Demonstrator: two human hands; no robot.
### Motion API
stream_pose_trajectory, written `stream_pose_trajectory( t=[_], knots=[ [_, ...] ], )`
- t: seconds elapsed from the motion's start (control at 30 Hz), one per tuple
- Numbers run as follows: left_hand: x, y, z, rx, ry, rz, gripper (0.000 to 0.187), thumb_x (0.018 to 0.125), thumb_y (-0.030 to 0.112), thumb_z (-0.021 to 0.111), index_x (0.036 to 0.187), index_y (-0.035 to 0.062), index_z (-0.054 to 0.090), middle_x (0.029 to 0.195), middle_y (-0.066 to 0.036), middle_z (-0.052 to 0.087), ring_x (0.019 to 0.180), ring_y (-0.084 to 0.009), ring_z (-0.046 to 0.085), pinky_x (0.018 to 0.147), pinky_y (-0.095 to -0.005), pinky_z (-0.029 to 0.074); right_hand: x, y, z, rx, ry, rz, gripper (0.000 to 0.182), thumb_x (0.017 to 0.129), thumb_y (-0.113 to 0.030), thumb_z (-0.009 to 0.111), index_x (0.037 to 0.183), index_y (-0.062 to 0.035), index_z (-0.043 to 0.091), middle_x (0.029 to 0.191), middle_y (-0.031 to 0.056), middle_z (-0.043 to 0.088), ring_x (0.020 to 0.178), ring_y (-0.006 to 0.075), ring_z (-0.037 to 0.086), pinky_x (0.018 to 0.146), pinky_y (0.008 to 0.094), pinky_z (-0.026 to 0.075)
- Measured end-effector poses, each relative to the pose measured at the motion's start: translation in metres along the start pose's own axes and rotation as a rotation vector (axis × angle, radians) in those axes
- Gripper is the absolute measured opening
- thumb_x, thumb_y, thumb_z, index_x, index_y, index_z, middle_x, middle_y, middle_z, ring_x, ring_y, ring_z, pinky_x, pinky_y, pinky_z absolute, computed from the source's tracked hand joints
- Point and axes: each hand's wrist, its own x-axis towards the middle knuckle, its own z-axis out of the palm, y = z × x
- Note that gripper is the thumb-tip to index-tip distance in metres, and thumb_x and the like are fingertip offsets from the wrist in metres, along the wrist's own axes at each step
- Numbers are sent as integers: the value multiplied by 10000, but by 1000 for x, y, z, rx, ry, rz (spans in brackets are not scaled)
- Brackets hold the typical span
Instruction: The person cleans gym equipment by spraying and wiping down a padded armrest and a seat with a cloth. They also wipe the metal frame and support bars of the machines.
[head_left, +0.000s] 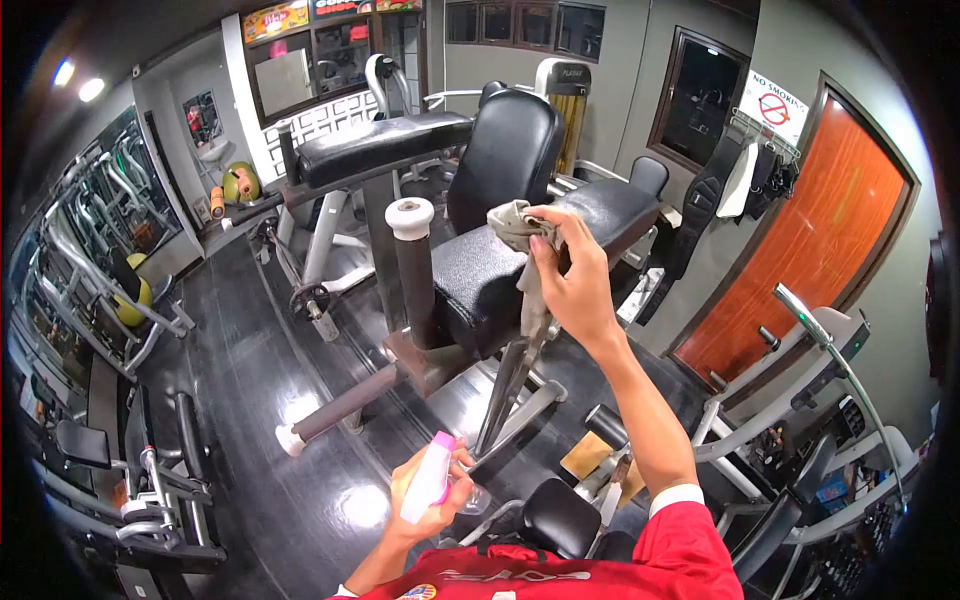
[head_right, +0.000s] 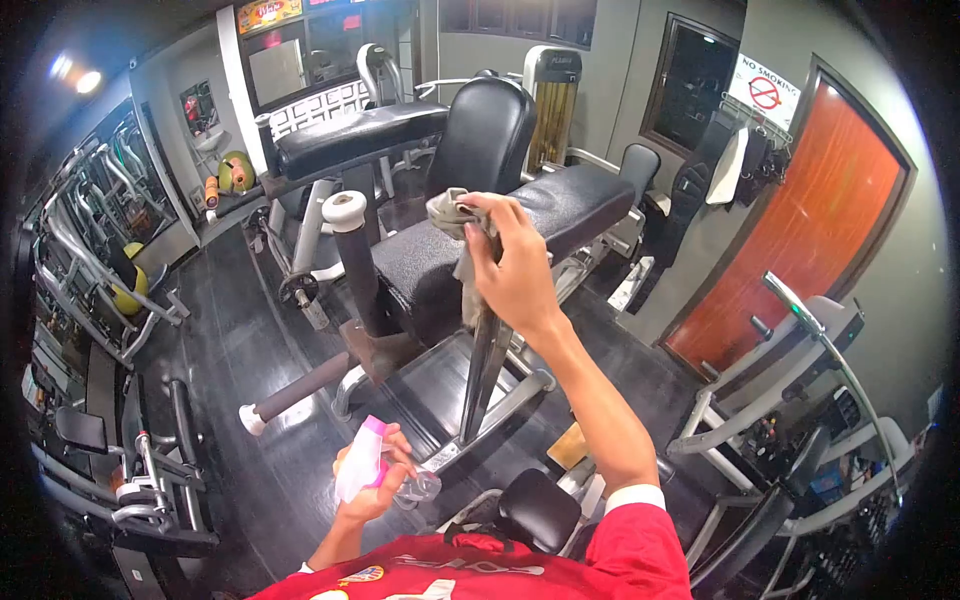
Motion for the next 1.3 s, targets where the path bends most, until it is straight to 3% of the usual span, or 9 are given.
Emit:
stream_pose_trajectory(
  t=[0.13, 0.4, 0.6, 0.67, 0.93, 1.0, 1.07, 1.1, 1.3],
  knots=[
    [-2, 2, 3, 14, 43, -13, 347, 742, 35, 667, 1063, -55, 570, 815, -110, 638, 647, -155, 639, 606, -263, 504, -10, -24, 25, -246, -306, -335, 325, 799, -113, 580, 1111, -46, 523, 1095, 151, 546, 993, 336, 535, 862, 416, 427],
    [-12, -6, 4, -23, 107, -31, 309, 755, -16, 636, 1052, -54, 562, 831, -103, 613, 660, -141, 630, 600, -262, 513, 69, 39, 89, -184, -359, -231, 354, 788, -87, 621, 1112, -64, 479, 968, 188, 539, 934, 385, 539, 775, 419, 448],
    [-13, -7, -1, -20, 90, 34, 231, 786, -21, 619, 996, -41, 525, 864, -113, 576, 684, -157, 632, 589, -266, 518, 77, 18, 89, -307, -720, -117, 298, 763, -59, 568, 1060, -53, 548, 998, 209, 571, 949, 387, 553, 784, 425, 452],
    [-15, -4, 0, -103, 103, 16, 227, 790, -22, 621, 992, -33, 518, 889, -123, 571, 682, -163, 630, 589, -272, 519, 61, 30, 81, -185, -468, -336, 282, 744, -39, 544, 1026, -47, 561, 990, 202, 567, 942, 382, 553, 785, 420, 451],
    [-4, -2, -2, -266, 119, 24, 302, 788, -30, 637, 1039, -18, 470, 955, -148, 556, 671, -170, 617, 595, -277, 512, -22, -22, -24, -161, -395, -381, 384, 681, 40, 583, 1043, -87, 583, 975, 119, 591, 892, 349, 576, 777, 426, 462],
    [8, 4, 0, -118, 81, 24, 334, 795, -20, 630, 1076, -18, 451, 970, -140, 571, 661, -140, 613, 587, -249, 500, -38, -21, -49, 95, -650, -111, 414, 647, 102, 577, 1027, -62, 589, 992, 119, 600, 919, 321, 587, 803, 389, 464],
    [23, 17, 5, -105, 99, -31, 309, 794, -12, 633, 1057, -16, 469, 947, -125, 587, 643, -123, 608, 570, -236, 492, -66, -2, -64, 219, -606, 20, 445, 622, 146, 559, 1027, -36, 584, 1010, 114, 602, 945, 286, 596, 829, 343, 461],
    [30, 22, 9, -88, 126, -87, 286, 794, -4, 636, 1039, -14, 488, 925, -110, 603, 625, -107, 604, 552, -223, 484, -83, 4, -68, 297, -481, 119, 455, 575, 184, 495, 987, 6, 569, 1021, 120, 596, 968, 243, 583, 866, 324, 431],
    [73, 28, 38, -70, 5, -77, 226, 799, 15, 652, 980, -13, 520, 791, -60, 603, 556, -86, 575, 486, -216, 460, -171, 40, -78, 414, 79, 400, 204, 838, -63, 556, 1033, -12, 531, 1022, 69, 583, 966, 143, 522, 877, 282, 394]
  ],
)
